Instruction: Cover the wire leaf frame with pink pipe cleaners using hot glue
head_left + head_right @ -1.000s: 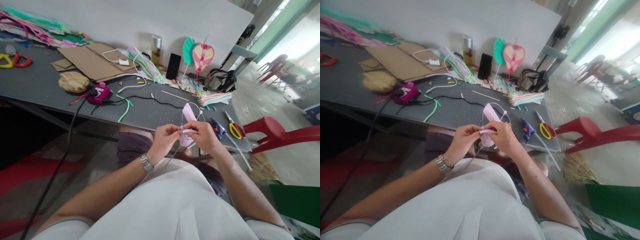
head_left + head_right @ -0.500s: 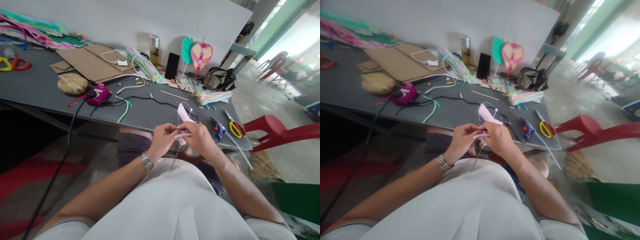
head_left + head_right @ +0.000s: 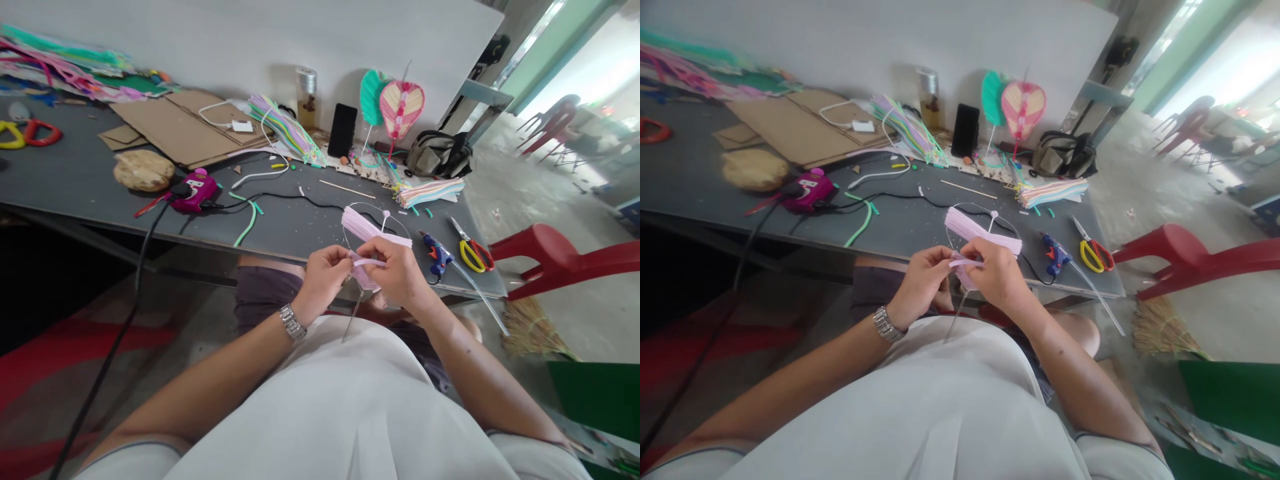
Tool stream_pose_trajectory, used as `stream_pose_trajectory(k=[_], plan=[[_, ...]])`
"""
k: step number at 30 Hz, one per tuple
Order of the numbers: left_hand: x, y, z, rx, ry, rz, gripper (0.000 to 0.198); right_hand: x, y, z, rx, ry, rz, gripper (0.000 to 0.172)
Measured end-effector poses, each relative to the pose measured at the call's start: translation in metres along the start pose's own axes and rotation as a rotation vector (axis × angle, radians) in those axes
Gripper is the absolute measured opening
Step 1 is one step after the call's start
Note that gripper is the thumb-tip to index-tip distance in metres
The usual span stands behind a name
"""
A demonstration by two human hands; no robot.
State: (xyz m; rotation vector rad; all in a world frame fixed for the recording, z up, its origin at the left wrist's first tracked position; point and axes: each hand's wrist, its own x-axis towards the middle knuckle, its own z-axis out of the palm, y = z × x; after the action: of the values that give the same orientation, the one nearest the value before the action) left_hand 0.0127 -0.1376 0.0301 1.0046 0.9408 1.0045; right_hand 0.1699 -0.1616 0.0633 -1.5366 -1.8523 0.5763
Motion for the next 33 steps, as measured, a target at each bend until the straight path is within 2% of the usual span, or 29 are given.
stream_pose_trajectory(k=[1,4,8,13,20,28,33], plan=[[-0.001,0.000,0.000,-0.026,0.006,-0.015,0.017,-0.001,-0.001,-0.004,0.027,0.010,0.035,0.011],[-0.004,0.001,0.000,-0.086,0.018,-0.008,0.020,-0.007,-0.006,-0.015,0.024,0.056,0.077,0.027],[-0.008,0.005,0.000,-0.121,0.008,-0.026,0.018,-0.023,-0.015,-0.019,-0.068,0.141,-0.002,0.030],[-0.013,0.009,0.001,-0.114,-0.003,-0.013,0.017,-0.040,-0.015,-0.001,-0.197,0.272,-0.186,0.022],[-0.017,0.010,0.001,-0.102,-0.002,0.012,0.017,-0.044,-0.001,0.017,-0.450,0.361,-0.395,0.014],[-0.020,0.010,0.004,-0.157,-0.001,0.061,0.014,-0.040,0.000,0.017,-0.591,0.374,-0.540,0.011],[-0.023,0.014,0.005,-0.140,-0.014,0.086,0.018,-0.038,-0.004,0.017,-0.615,0.377,-0.552,0.013]])
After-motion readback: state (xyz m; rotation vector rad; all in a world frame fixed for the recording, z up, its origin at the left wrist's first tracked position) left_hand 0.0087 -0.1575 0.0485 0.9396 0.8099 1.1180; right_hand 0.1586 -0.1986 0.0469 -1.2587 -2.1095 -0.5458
